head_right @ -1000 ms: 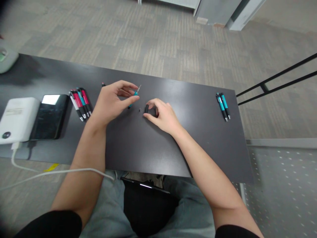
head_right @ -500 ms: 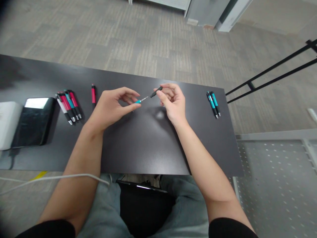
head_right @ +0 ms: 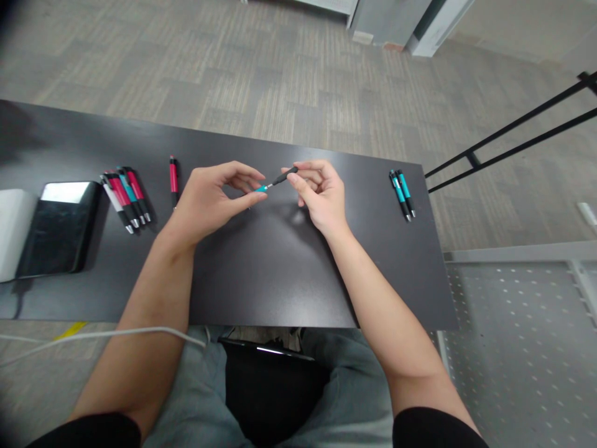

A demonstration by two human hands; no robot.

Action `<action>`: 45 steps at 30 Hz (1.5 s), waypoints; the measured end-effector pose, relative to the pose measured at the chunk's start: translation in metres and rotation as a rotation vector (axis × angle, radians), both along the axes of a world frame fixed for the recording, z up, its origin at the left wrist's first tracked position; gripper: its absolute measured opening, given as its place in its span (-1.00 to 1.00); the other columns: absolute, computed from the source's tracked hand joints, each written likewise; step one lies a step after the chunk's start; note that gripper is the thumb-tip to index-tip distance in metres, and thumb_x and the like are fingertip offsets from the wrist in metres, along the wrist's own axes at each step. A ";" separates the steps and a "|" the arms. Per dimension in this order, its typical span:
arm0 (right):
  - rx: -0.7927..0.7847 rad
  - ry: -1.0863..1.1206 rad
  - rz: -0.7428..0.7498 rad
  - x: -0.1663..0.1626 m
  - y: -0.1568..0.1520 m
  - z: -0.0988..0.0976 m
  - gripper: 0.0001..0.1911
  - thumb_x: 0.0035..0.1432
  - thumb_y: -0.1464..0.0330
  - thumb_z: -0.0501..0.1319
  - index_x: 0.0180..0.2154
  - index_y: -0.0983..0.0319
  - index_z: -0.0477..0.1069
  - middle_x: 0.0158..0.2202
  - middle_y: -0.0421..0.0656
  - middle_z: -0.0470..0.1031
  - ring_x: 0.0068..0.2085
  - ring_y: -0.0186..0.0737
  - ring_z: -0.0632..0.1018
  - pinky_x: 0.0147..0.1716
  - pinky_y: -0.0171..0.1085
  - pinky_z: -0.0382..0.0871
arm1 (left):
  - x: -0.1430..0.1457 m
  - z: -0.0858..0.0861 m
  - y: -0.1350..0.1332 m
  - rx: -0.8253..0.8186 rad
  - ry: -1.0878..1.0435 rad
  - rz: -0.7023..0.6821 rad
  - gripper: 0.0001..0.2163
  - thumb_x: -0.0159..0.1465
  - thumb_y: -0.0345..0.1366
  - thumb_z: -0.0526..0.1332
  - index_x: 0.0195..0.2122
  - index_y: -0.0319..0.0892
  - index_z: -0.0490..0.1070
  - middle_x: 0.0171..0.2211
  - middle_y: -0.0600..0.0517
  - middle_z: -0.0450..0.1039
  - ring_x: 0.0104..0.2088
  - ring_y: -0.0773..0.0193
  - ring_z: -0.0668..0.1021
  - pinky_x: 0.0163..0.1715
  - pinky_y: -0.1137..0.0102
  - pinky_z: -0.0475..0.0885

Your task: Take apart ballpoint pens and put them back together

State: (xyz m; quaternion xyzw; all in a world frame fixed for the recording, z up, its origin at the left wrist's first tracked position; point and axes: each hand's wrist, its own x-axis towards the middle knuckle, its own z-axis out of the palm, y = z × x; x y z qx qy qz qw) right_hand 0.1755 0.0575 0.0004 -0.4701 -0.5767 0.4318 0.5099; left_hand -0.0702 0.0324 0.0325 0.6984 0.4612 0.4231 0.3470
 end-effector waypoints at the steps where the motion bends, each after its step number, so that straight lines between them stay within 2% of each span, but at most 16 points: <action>1: -0.012 0.010 0.010 -0.001 -0.001 0.000 -0.27 0.24 -0.35 0.67 -0.07 0.00 0.44 -0.08 -0.13 0.80 -0.32 -0.15 0.67 -0.50 -0.19 0.52 | 0.000 0.000 0.000 0.003 0.001 0.000 -0.77 0.36 -0.16 0.65 -0.04 -0.05 0.77 -0.13 -0.02 0.85 -0.13 0.05 0.84 0.02 0.19 0.79; 5: -0.030 -0.013 0.076 -0.002 -0.002 -0.004 -0.26 0.24 -0.37 0.65 -0.07 0.01 0.43 -0.08 -0.13 0.80 -0.35 -0.16 0.62 -0.52 -0.20 0.45 | 0.001 0.000 0.000 0.007 0.014 0.001 -0.78 0.35 -0.16 0.65 -0.05 -0.05 0.77 -0.12 -0.03 0.85 -0.11 0.04 0.84 0.05 0.19 0.78; 8: -0.011 -0.023 0.090 0.000 -0.002 -0.008 -0.26 0.23 -0.38 0.64 -0.10 0.01 0.43 -0.12 -0.15 0.78 -0.43 -0.22 0.52 -0.53 -0.19 0.42 | 0.001 0.000 0.001 0.011 0.018 0.002 -0.78 0.35 -0.16 0.64 -0.04 -0.06 0.77 -0.12 -0.04 0.85 -0.10 0.02 0.84 0.06 0.16 0.79; 13: 0.026 -0.096 0.057 0.006 -0.001 -0.008 -0.27 0.18 -0.34 0.71 -0.19 0.03 0.46 -0.40 -0.28 0.54 -0.51 -0.23 0.42 -0.53 -0.18 0.36 | 0.000 0.000 0.002 0.033 0.028 0.024 -0.82 0.37 -0.19 0.61 -0.05 -0.06 0.78 -0.09 -0.06 0.86 -0.08 0.00 0.84 0.06 0.14 0.79; 16: 0.026 -0.175 0.058 0.010 -0.002 -0.005 -0.27 0.17 -0.37 0.69 -0.23 0.03 0.47 -0.48 -0.30 0.46 -0.50 -0.20 0.39 -0.48 -0.16 0.36 | -0.002 0.001 0.001 0.015 0.042 0.032 -0.82 0.37 -0.16 0.62 -0.07 -0.03 0.77 -0.08 -0.06 0.86 -0.05 -0.03 0.83 0.10 0.11 0.79; 20: 0.059 -0.286 0.118 0.014 -0.004 0.002 -0.22 0.28 -0.48 0.55 -0.29 0.04 0.42 -0.45 -0.25 0.52 -0.43 -0.16 0.44 -0.37 -0.13 0.39 | -0.002 0.003 0.000 0.017 0.043 -0.011 -0.83 0.38 -0.14 0.62 -0.08 -0.01 0.78 -0.08 -0.05 0.86 -0.05 -0.04 0.84 0.12 0.09 0.79; 24: 0.071 -0.398 0.178 0.016 -0.005 0.005 -0.16 0.41 -0.55 0.35 -0.33 0.05 0.34 -0.46 -0.25 0.38 -0.36 -0.12 0.43 -0.29 -0.11 0.36 | -0.001 0.004 0.000 0.011 0.068 -0.036 -0.81 0.38 -0.08 0.64 -0.11 0.01 0.78 -0.10 -0.05 0.86 -0.05 -0.05 0.83 0.09 0.10 0.79; 27: 0.055 -0.404 0.196 0.016 -0.005 0.006 -0.16 0.43 -0.59 0.25 -0.27 0.04 0.33 -0.43 -0.25 0.35 -0.33 -0.10 0.43 -0.26 -0.11 0.36 | -0.002 0.004 0.000 0.013 0.062 -0.029 -0.80 0.38 -0.08 0.64 -0.09 -0.02 0.78 -0.10 -0.06 0.86 -0.05 -0.05 0.84 0.08 0.11 0.79; 31: 0.066 -0.363 0.255 0.015 -0.004 0.008 -0.17 0.38 -0.61 0.28 -0.13 0.01 0.40 -0.34 -0.23 0.50 -0.28 -0.06 0.53 -0.19 -0.08 0.45 | -0.002 0.004 -0.001 0.010 0.048 -0.021 -0.82 0.39 -0.13 0.63 -0.09 -0.04 0.78 -0.09 -0.06 0.86 -0.04 -0.04 0.84 0.09 0.11 0.77; 34: 0.113 -0.436 0.246 0.015 -0.003 0.008 -0.17 0.40 -0.60 0.27 -0.21 0.03 0.41 -0.35 -0.21 0.46 -0.28 -0.05 0.52 -0.16 -0.05 0.48 | -0.001 0.005 -0.001 0.022 0.067 -0.033 -0.85 0.39 -0.14 0.63 -0.11 -0.01 0.77 -0.09 -0.04 0.84 -0.05 -0.04 0.82 0.09 0.09 0.76; 38: 0.138 -0.552 0.251 0.018 -0.002 0.006 -0.15 0.54 -0.54 0.15 -0.35 0.05 0.37 -0.38 -0.15 0.38 -0.22 0.02 0.54 -0.09 0.01 0.56 | 0.002 0.006 0.001 0.047 0.105 -0.061 -0.90 0.39 -0.18 0.60 -0.15 -0.01 0.77 -0.09 -0.04 0.83 -0.04 -0.04 0.81 0.10 0.09 0.75; 41: 0.131 -0.543 0.250 0.021 -0.003 0.004 -0.19 0.61 -0.50 0.08 -0.25 0.05 0.43 -0.31 -0.13 0.43 -0.17 0.04 0.58 -0.07 0.00 0.60 | 0.002 0.005 0.001 0.058 0.102 -0.055 -0.92 0.38 -0.24 0.58 -0.14 -0.01 0.78 -0.10 -0.03 0.82 -0.05 -0.02 0.81 0.08 0.11 0.74; 43: 0.122 -0.518 0.233 0.021 -0.003 0.003 -0.24 0.58 -0.50 0.14 -0.14 0.03 0.48 -0.27 -0.15 0.47 -0.18 0.01 0.58 -0.09 -0.02 0.58 | 0.002 0.005 0.001 0.057 0.101 -0.045 -0.91 0.38 -0.25 0.59 -0.12 -0.01 0.78 -0.10 -0.03 0.82 -0.05 -0.02 0.81 0.08 0.11 0.74; 45: 0.126 -0.499 0.237 0.020 -0.004 0.003 -0.25 0.53 -0.51 0.24 -0.13 0.03 0.49 -0.28 -0.17 0.48 -0.22 -0.02 0.55 -0.13 -0.05 0.55 | 0.002 0.004 0.001 0.056 0.093 -0.048 -0.90 0.38 -0.24 0.60 -0.11 -0.01 0.78 -0.09 -0.03 0.83 -0.04 -0.02 0.81 0.08 0.11 0.74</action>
